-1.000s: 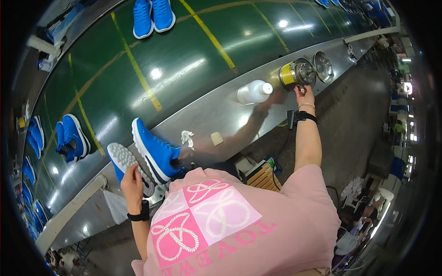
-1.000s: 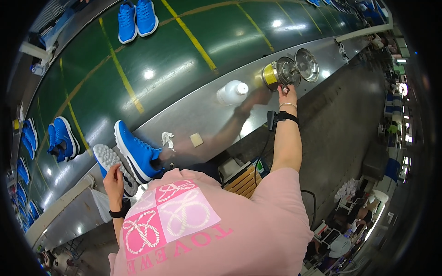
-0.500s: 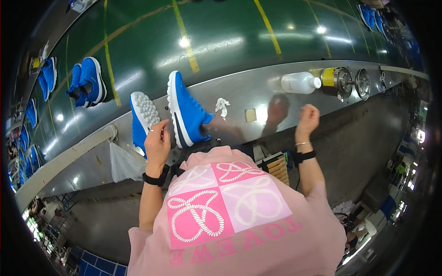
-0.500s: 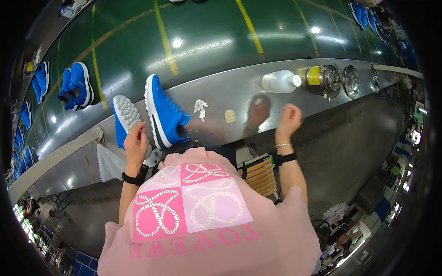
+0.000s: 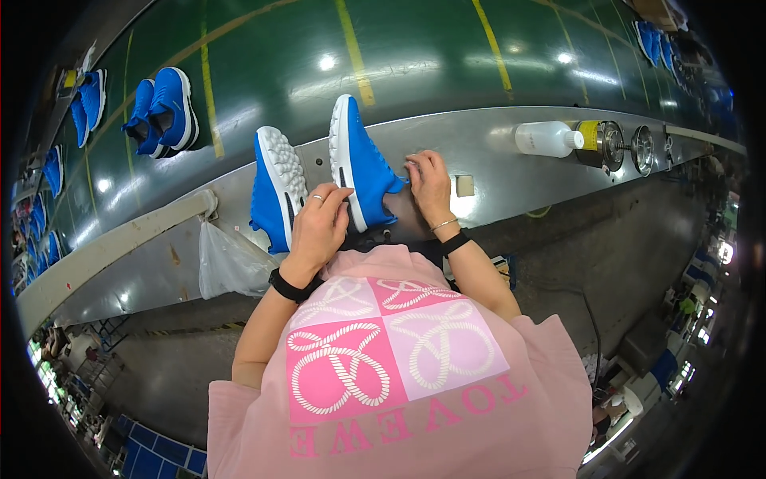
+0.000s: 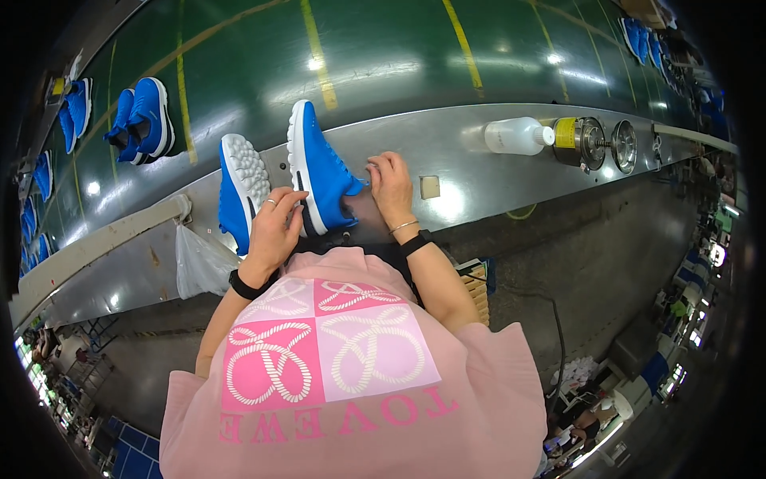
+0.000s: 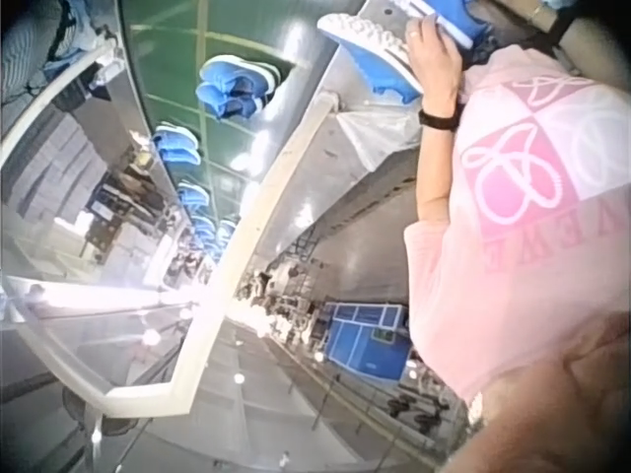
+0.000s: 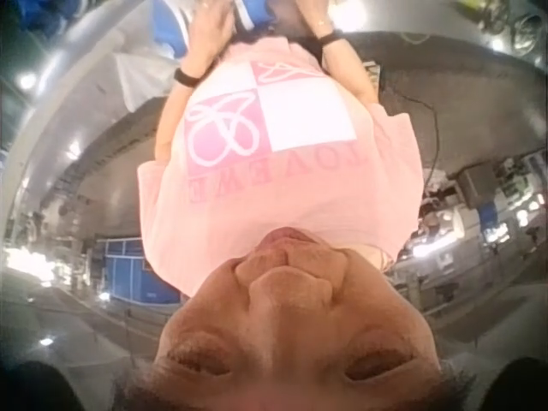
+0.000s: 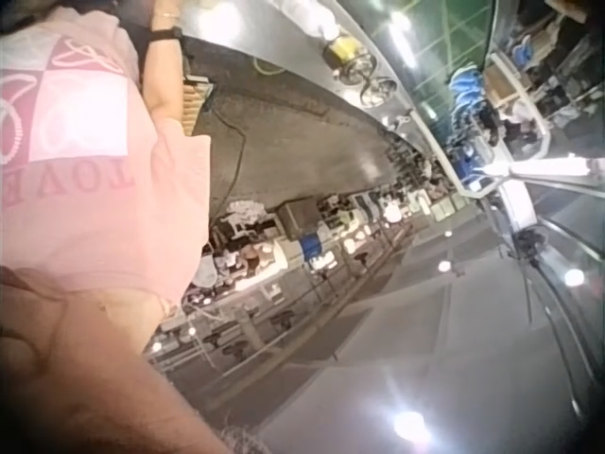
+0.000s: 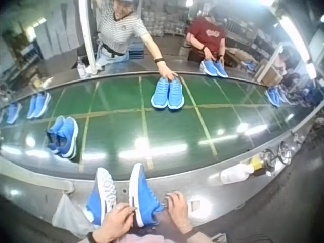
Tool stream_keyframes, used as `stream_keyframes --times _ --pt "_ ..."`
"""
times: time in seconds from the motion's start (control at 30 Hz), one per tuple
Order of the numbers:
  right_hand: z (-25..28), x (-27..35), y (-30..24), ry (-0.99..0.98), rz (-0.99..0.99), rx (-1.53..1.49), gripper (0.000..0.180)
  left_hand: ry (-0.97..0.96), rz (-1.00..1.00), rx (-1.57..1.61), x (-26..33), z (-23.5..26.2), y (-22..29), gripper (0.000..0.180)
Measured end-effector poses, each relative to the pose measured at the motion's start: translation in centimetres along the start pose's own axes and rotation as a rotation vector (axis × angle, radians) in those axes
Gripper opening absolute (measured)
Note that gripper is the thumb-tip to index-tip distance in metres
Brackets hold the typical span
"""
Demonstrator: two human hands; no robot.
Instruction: Inspecting and cleaning blue sneakers on a shoe manufacturing assembly line.
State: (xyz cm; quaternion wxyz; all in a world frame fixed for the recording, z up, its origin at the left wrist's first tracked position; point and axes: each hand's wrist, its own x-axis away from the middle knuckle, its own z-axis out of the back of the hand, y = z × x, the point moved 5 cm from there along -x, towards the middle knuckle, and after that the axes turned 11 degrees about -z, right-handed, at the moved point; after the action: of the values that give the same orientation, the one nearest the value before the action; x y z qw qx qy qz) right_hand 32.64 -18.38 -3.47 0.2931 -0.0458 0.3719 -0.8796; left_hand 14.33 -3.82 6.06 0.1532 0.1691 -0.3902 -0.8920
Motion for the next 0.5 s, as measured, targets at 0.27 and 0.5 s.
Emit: stream_keyframes --times 0.27,0.5 --pt "1.2 -3.0 -5.1 -0.026 -0.410 -0.413 0.018 0.017 -0.013 -0.031 -0.4 0.2 -1.0 0.056" --pt "-2.2 -3.0 -12.6 -0.074 0.009 -0.341 0.019 -0.138 0.263 0.061 -0.8 -3.0 -3.6 0.103"
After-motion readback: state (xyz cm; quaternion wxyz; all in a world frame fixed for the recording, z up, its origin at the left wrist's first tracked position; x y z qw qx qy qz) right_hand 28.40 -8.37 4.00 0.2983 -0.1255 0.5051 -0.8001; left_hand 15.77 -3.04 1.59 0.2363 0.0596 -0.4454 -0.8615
